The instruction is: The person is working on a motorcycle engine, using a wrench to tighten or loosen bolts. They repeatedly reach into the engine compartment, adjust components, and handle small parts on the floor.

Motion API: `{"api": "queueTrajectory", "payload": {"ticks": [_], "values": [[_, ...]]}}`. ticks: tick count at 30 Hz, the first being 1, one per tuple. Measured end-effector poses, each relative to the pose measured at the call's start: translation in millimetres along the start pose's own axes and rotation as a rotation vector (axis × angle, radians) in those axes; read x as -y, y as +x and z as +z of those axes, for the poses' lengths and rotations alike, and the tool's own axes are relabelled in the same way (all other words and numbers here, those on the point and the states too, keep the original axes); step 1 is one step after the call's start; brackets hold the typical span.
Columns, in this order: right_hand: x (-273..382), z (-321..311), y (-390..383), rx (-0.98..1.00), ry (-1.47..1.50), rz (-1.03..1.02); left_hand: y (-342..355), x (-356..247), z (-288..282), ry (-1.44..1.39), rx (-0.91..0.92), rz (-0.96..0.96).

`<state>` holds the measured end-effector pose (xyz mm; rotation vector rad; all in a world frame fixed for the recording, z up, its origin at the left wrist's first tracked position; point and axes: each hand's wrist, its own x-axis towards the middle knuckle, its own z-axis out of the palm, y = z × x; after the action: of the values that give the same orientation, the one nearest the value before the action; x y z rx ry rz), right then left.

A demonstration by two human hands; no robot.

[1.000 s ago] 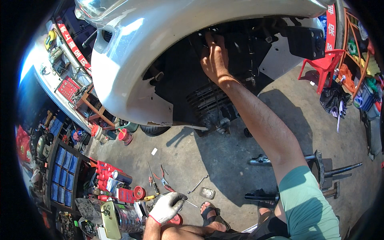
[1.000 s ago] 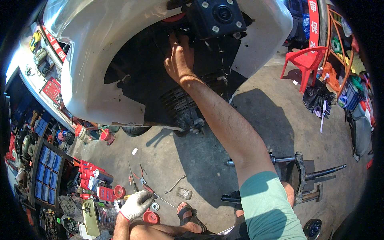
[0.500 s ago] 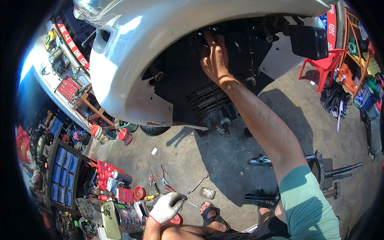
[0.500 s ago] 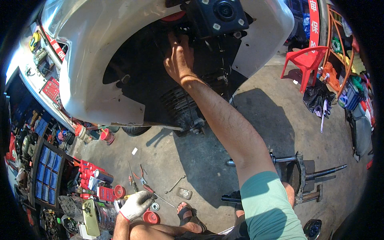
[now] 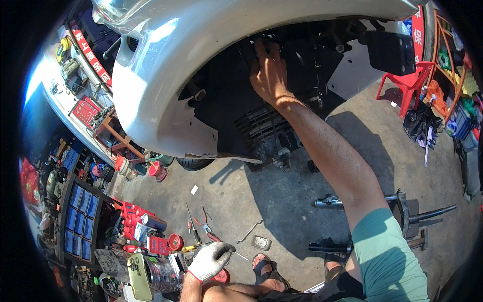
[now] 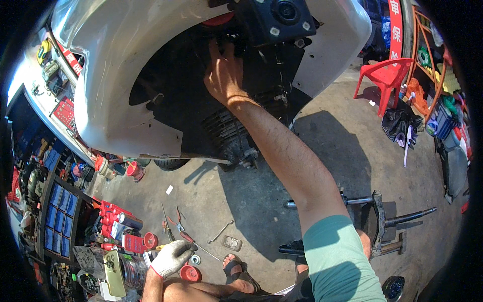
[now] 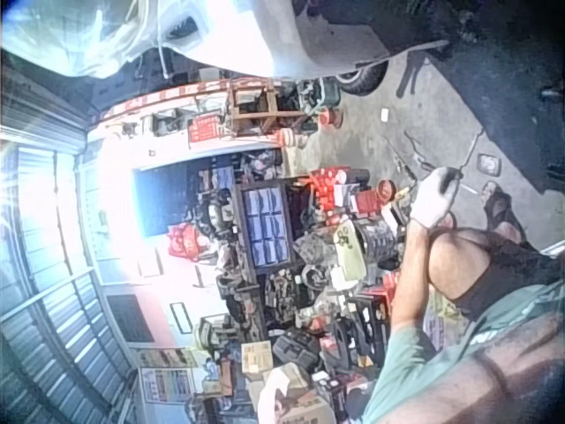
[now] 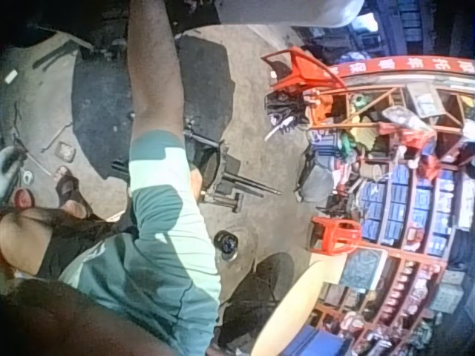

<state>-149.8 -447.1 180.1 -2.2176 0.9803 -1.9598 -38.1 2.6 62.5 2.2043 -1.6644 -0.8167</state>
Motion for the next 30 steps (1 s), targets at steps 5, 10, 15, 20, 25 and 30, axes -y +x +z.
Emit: {"api": "queueTrajectory", "payload": {"ticks": [5, 10, 15, 20, 25, 30], "values": [[-3.5, 2.2, 0.3, -0.078, -0.085, -0.058, 0.4, -2.0, -0.2, -0.019, 0.005, -0.022], [1.9, -1.3, 4.4, -0.033, -0.095, -0.055, -0.8, -4.8, -0.8, -0.016, 0.005, -0.046], [0.1, -3.8, 7.4, -0.018, -0.110, -0.079, 0.8, -3.5, -0.4, -0.013, 0.007, -0.027], [1.2, -0.1, 2.9, -0.046, -0.023, -0.057, 0.3, -4.3, -0.2, -0.035, -0.001, -0.041], [-7.1, 5.6, -7.7, -0.103, 0.037, -0.057, 0.9, -0.9, 2.0, -0.042, -0.009, -0.037], [-5.7, 7.0, -11.7, -0.086, 0.016, -0.020, 0.9, -0.5, 1.5, -0.026, -0.004, -0.013]]}}
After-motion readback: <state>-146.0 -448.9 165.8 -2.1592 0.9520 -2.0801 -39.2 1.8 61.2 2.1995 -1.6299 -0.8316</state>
